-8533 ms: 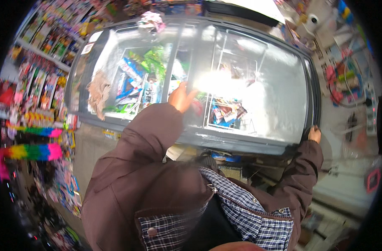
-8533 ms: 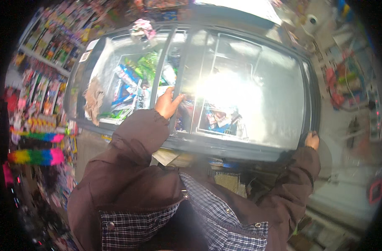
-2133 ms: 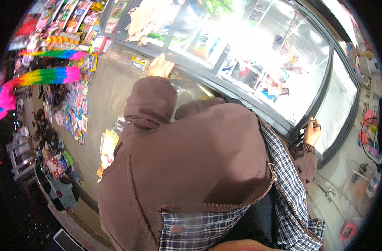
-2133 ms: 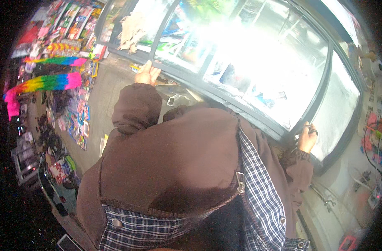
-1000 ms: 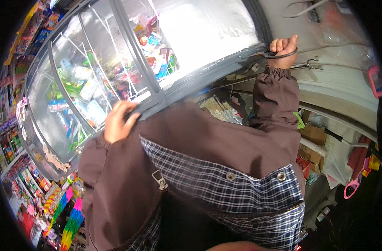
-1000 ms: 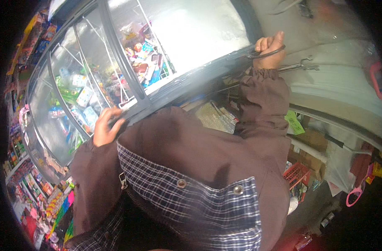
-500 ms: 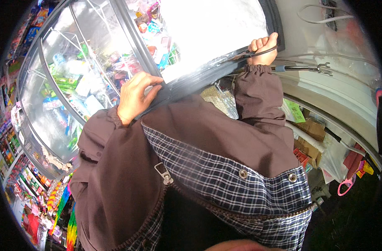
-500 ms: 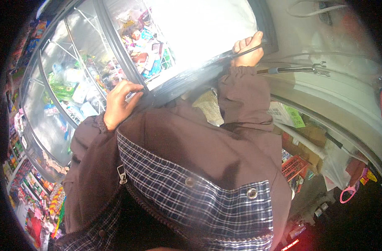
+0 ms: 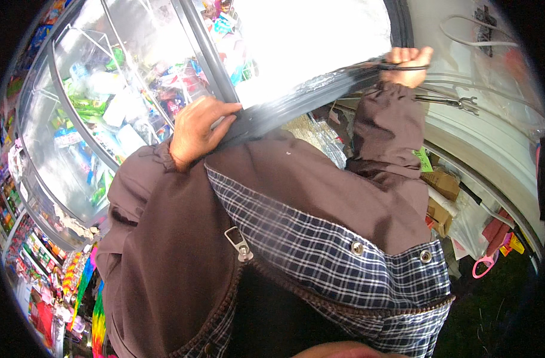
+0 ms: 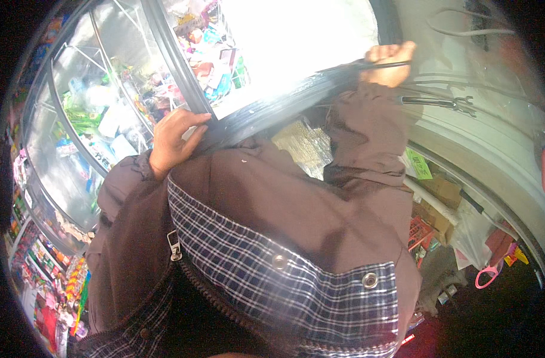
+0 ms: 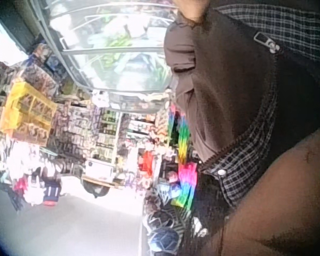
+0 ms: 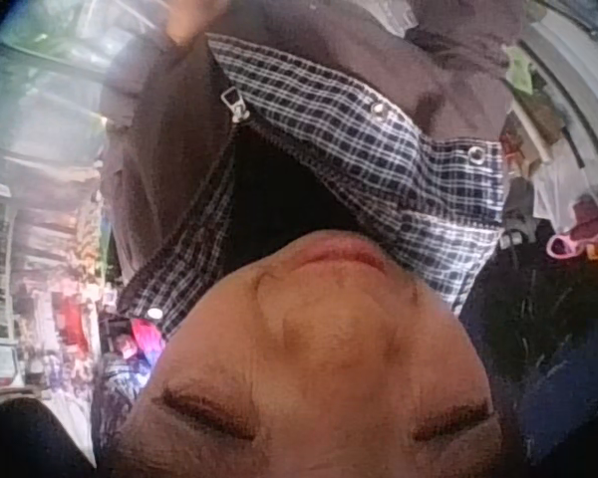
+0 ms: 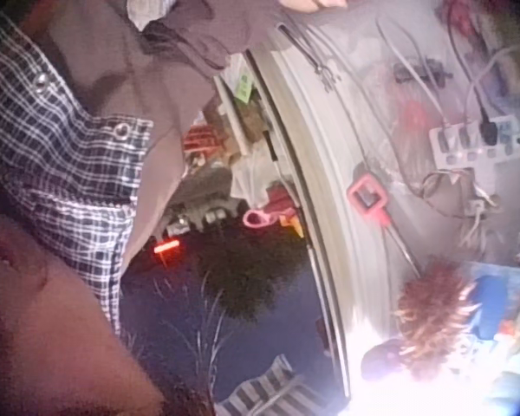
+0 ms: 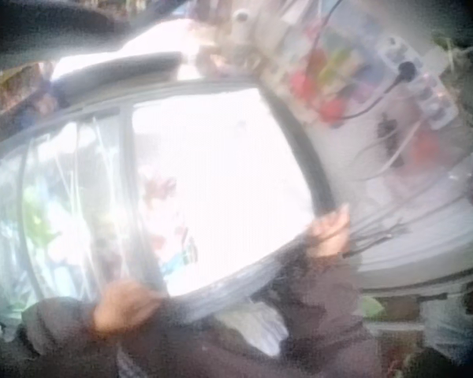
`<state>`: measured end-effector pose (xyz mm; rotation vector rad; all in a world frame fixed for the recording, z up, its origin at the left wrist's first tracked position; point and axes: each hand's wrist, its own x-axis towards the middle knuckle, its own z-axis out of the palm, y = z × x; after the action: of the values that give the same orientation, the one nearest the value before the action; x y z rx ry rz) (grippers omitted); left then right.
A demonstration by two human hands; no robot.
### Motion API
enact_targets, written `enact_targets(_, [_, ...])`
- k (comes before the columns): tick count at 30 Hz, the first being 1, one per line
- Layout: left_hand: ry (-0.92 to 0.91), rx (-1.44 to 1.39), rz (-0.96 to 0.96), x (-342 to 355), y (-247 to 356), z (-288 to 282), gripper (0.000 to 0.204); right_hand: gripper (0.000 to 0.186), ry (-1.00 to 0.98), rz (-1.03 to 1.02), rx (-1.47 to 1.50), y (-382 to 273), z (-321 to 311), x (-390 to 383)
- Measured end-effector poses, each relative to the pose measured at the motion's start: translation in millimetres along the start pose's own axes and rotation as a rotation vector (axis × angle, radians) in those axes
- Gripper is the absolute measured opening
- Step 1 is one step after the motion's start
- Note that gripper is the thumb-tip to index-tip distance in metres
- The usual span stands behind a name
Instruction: The person uses pliers to remove a damaged rubber seal from the edge of a chest freezer lid. They then lift the lid and continue to work on the seal along the frame, pulling and adjusting it with the tool.
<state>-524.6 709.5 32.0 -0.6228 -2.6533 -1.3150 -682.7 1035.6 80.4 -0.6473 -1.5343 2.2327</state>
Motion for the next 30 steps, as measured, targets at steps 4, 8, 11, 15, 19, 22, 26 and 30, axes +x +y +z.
enact_targets(4, [-0.010, -0.005, 0.025, 0.8, -1.5, -1.5, 0.024, 0.042, 0.101, 0.029, -0.129, 23.7, 11.5, -3.8])
enact_targets(8, [-0.024, -0.006, 0.034, -1.8, -2.8, -4.1, 0.024, 0.042, -0.026, -0.040, -0.117, 25.1, 36.8, -9.3])
enact_targets(11, [-0.009, -0.024, 0.036, -3.9, -5.6, -2.2, 0.024, 0.042, -0.228, -0.130, 0.034, -9.4, 25.8, 17.5])
enact_targets(15, [-0.032, -0.012, 0.049, -5.8, -9.8, -2.1, 0.024, 0.031, 0.002, 0.006, -0.140, 17.7, 19.6, 9.7])
enact_targets(19, [-0.030, 0.000, 0.048, -6.7, -11.6, -3.5, 0.023, 0.034, -0.073, -0.049, -0.090, 13.8, 20.5, 20.7])
enact_targets(22, [-0.005, -0.007, 0.050, -8.0, -12.0, -4.1, 0.023, 0.035, -0.057, -0.025, -0.088, 11.0, 14.8, 26.3])
enact_targets(26, [0.007, -0.019, 0.063, -8.3, -14.2, -2.6, 0.023, 0.032, 0.104, 0.126, -0.150, 33.9, 9.4, 17.3])
enact_targets(30, [-0.015, -0.006, 0.054, -10.4, -15.4, -5.3, 0.023, 0.034, -0.027, -0.121, -0.172, 20.6, 21.1, 18.4])
